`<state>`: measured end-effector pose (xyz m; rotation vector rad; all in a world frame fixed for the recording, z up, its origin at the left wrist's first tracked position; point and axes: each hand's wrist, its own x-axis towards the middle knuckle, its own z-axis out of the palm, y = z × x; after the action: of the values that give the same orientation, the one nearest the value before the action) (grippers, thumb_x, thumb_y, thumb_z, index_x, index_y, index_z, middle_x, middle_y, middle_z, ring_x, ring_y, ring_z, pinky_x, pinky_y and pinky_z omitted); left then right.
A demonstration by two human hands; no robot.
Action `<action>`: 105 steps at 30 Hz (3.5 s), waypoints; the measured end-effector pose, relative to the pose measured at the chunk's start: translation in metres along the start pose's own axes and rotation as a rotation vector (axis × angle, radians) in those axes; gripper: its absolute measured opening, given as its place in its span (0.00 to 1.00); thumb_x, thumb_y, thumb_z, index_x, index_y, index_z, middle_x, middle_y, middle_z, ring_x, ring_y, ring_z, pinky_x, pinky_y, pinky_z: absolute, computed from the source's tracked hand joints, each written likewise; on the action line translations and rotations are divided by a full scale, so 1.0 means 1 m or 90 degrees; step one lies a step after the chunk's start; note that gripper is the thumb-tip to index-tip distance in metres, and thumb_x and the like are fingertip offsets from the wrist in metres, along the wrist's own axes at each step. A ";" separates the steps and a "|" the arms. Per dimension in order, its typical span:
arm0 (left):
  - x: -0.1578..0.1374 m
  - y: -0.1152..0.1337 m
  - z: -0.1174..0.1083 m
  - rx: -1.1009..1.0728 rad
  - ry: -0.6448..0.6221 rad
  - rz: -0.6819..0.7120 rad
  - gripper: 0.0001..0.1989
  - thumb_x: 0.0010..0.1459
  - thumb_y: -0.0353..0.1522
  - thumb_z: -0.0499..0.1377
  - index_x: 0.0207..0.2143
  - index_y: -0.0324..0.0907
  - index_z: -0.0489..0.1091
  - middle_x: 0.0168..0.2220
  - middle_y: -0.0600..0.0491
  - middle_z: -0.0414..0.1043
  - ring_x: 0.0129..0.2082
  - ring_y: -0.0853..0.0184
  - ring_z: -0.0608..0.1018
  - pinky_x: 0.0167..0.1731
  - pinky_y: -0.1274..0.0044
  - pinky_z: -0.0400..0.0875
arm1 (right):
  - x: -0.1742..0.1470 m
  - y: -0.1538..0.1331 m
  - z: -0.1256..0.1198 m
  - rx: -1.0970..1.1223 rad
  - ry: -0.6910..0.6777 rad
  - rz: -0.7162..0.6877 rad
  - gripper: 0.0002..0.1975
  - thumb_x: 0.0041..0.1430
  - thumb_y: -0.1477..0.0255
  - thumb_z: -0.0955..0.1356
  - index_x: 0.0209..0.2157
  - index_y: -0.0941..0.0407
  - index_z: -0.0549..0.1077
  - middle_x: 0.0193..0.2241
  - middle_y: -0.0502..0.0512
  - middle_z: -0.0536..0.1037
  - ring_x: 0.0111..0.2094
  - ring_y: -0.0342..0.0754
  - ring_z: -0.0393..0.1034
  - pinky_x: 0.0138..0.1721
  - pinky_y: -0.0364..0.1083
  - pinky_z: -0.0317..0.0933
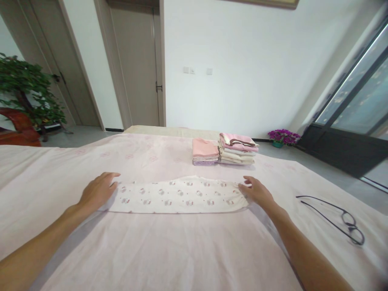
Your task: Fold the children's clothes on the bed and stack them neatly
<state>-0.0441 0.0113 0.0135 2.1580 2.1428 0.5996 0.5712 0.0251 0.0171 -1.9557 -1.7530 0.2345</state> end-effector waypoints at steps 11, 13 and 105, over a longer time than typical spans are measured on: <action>-0.022 0.114 0.058 0.030 -0.157 0.391 0.32 0.68 0.48 0.44 0.70 0.47 0.47 0.71 0.48 0.42 0.70 0.55 0.45 0.66 0.61 0.43 | -0.028 -0.033 0.038 -0.337 0.016 -0.328 0.29 0.68 0.61 0.56 0.65 0.60 0.58 0.67 0.63 0.56 0.67 0.59 0.48 0.65 0.61 0.42; -0.023 0.108 0.062 0.035 -0.172 0.395 0.32 0.68 0.48 0.44 0.70 0.48 0.46 0.71 0.49 0.41 0.70 0.55 0.45 0.66 0.61 0.42 | -0.029 -0.022 0.043 -0.348 -0.002 -0.310 0.29 0.69 0.60 0.56 0.65 0.59 0.59 0.66 0.63 0.58 0.67 0.60 0.50 0.64 0.62 0.46; 0.042 0.289 0.114 -0.173 0.058 0.340 0.15 0.65 0.28 0.50 0.47 0.45 0.74 0.49 0.51 0.76 0.51 0.65 0.74 0.55 0.72 0.63 | -0.035 -0.043 0.034 -0.360 0.070 -0.303 0.30 0.70 0.57 0.53 0.66 0.58 0.59 0.66 0.61 0.57 0.68 0.57 0.46 0.66 0.62 0.35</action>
<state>0.2646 0.0667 0.0038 2.5706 1.3907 0.9671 0.5131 0.0019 0.0009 -1.7623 -2.3107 -0.5781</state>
